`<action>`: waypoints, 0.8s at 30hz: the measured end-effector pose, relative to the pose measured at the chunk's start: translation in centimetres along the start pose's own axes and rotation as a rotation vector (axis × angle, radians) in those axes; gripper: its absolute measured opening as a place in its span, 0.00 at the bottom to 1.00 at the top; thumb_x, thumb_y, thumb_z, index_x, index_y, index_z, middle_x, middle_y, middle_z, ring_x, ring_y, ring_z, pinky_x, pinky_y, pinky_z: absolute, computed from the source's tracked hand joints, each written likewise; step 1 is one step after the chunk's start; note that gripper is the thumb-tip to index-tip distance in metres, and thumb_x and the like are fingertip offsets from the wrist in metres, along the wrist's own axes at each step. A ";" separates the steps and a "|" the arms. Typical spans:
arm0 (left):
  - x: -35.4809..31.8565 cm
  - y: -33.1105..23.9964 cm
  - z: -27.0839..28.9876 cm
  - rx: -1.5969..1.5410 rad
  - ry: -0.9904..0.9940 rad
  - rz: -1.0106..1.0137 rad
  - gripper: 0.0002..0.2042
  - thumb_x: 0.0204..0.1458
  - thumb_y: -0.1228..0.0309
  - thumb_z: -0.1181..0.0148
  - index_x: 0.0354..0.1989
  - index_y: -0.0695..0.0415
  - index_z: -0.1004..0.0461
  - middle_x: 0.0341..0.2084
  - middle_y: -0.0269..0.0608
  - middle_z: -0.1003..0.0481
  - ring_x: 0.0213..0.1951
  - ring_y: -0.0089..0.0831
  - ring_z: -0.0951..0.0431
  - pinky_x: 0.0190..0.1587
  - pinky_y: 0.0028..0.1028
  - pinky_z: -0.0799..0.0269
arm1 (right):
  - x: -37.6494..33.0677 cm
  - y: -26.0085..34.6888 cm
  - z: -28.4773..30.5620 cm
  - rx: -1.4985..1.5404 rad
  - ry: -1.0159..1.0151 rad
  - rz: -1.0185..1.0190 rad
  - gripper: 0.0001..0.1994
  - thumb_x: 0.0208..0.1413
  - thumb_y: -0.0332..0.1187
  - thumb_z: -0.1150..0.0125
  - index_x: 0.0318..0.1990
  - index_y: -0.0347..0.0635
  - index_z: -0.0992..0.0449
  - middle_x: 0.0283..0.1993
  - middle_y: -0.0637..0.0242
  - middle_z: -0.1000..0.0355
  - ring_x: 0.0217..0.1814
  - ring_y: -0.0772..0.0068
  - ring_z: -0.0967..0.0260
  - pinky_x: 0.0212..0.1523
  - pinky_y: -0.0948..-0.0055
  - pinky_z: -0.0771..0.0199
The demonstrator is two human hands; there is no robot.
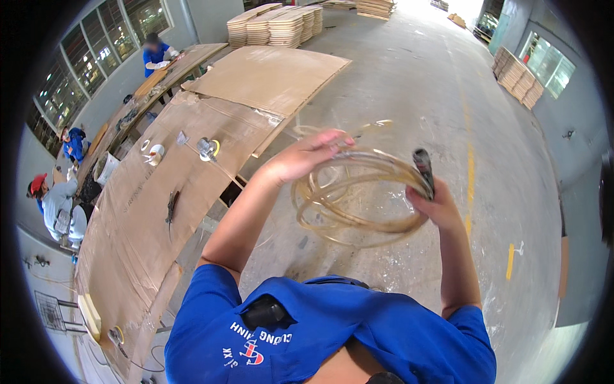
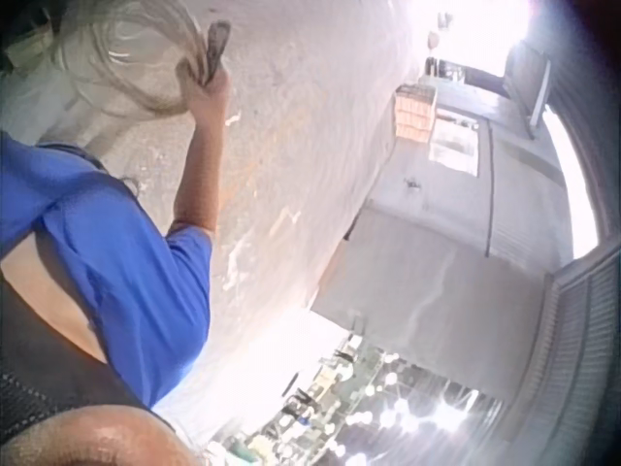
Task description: The person coils a transparent hose and a dark hose, then connects the transparent hose to a wall-mounted valve. They also handle a handheld sander and place it on a workbench.
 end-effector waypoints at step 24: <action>1.4 15.7 -13.5 -0.417 0.614 0.107 0.39 0.52 0.37 0.65 0.47 0.67 0.31 0.43 0.50 0.28 0.49 0.38 0.31 0.59 0.40 0.45 | 6.9 8.8 4.2 0.625 -0.357 0.225 0.13 0.47 0.39 0.33 0.26 0.41 0.29 0.19 0.70 0.33 0.17 0.82 0.39 0.16 0.80 0.39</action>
Point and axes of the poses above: each hand's wrist, its own x-axis towards the middle knuckle, its own z-axis out of the back of the hand, y = z × x, the point moved 8 cm from there along x, towards the middle knuckle
